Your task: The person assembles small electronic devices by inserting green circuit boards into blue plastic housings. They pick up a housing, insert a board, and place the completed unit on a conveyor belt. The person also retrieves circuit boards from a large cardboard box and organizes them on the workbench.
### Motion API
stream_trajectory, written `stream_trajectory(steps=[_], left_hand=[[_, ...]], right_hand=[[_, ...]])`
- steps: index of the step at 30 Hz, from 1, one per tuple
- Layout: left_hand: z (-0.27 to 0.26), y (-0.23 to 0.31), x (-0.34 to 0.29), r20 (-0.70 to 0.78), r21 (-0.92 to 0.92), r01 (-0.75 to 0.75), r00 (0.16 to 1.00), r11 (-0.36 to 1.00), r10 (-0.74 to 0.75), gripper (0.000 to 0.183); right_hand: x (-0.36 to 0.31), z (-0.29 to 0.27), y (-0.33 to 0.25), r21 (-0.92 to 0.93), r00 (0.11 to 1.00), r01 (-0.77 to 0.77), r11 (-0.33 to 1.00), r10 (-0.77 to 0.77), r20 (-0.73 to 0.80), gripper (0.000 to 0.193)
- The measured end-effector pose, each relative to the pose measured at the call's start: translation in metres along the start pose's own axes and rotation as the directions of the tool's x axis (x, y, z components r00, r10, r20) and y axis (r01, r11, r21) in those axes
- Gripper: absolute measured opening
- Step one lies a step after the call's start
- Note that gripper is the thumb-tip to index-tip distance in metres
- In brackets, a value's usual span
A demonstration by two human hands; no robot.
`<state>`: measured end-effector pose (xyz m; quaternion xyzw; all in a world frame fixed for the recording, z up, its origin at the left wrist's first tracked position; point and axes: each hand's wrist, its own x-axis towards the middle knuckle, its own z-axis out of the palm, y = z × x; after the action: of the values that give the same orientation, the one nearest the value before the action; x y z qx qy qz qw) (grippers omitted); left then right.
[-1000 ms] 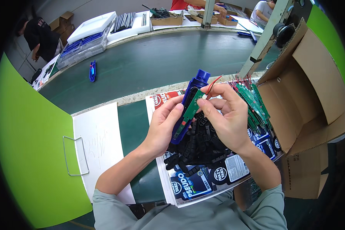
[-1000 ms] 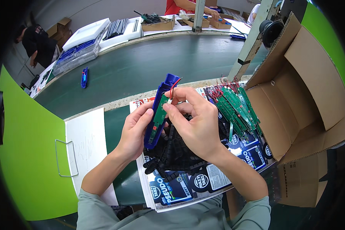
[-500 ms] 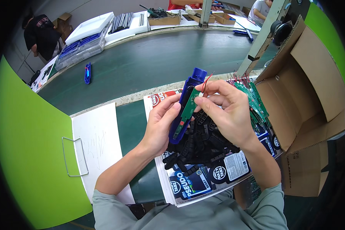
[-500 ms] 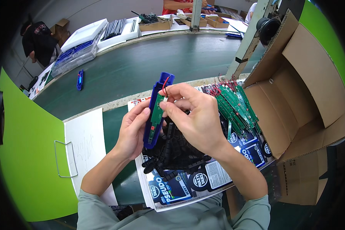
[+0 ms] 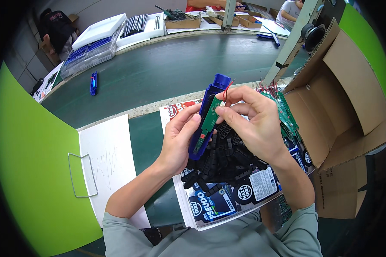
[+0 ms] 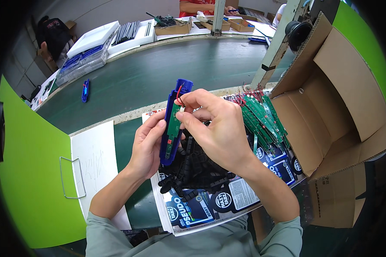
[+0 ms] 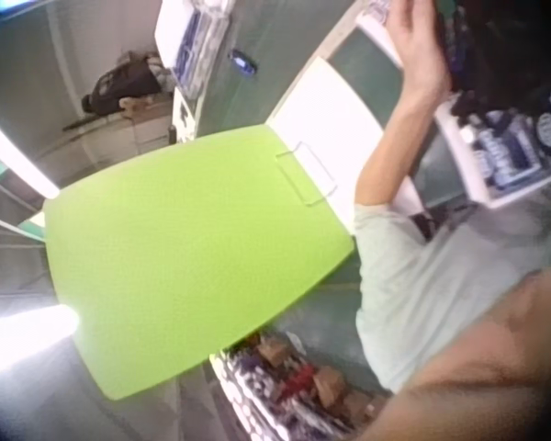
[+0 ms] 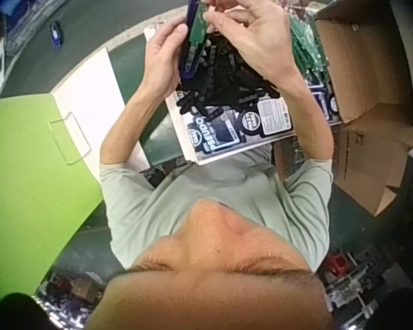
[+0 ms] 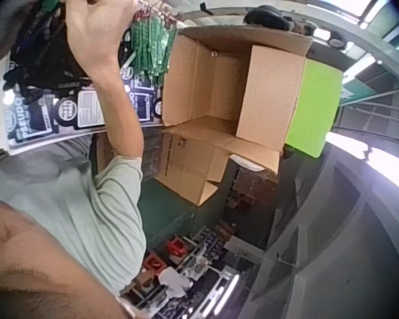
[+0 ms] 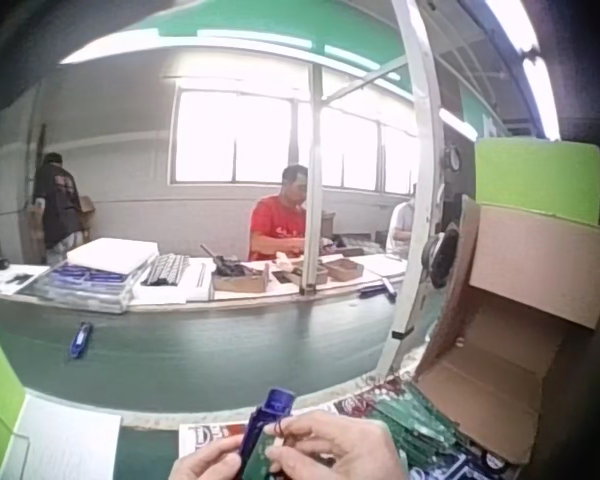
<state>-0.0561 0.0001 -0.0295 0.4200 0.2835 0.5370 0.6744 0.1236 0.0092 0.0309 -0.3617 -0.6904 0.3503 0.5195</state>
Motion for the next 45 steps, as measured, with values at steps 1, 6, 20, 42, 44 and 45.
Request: stream_trajectory(steps=[1, 6, 20, 42, 44, 45], left_hand=[[0.0, 0.0, 0.0, -0.001, 0.004, 0.002, 1.0, 1.0, -0.002, 0.039], [0.002, 0.0, -0.002, -0.004, 0.001, -0.016, 1.0, 1.0, 0.016, 0.039], [0.006, -0.009, -0.005, 0.058, 0.108, -0.126, 0.991, 0.986, 0.121, 0.041], [-0.052, 0.008, 0.051, -0.224, 0.329, -0.141, 0.949, 0.934, 0.222, 0.037], [-0.08, 0.002, 0.076, -0.232, 0.411, -0.142, 0.939, 0.9, 0.255, 0.037], [-0.093, 0.0, 0.09, -0.241, 0.496, -0.125, 0.931, 0.86, 0.274, 0.037]], right_hand=[[0.0, 0.0, 0.0, -0.004, 1.0, -0.005, 1.0, 0.005, 0.004, 0.02], [-0.001, 0.003, -0.002, -0.166, 0.997, 0.068, 0.984, -0.072, -0.016, 0.02], [-0.01, 0.013, 0.013, -0.5, 0.951, 0.145, 0.854, -0.259, -0.168, 0.049], [-0.076, -0.06, 0.064, -0.527, 0.994, 0.035, 0.849, -0.083, -0.069, 0.031], [-0.081, -0.059, 0.07, -0.582, 0.993, 0.112, 0.805, -0.113, 0.033, 0.033], [-0.078, -0.057, 0.07, -0.603, 0.992, 0.124, 0.788, -0.1, 0.073, 0.034]])
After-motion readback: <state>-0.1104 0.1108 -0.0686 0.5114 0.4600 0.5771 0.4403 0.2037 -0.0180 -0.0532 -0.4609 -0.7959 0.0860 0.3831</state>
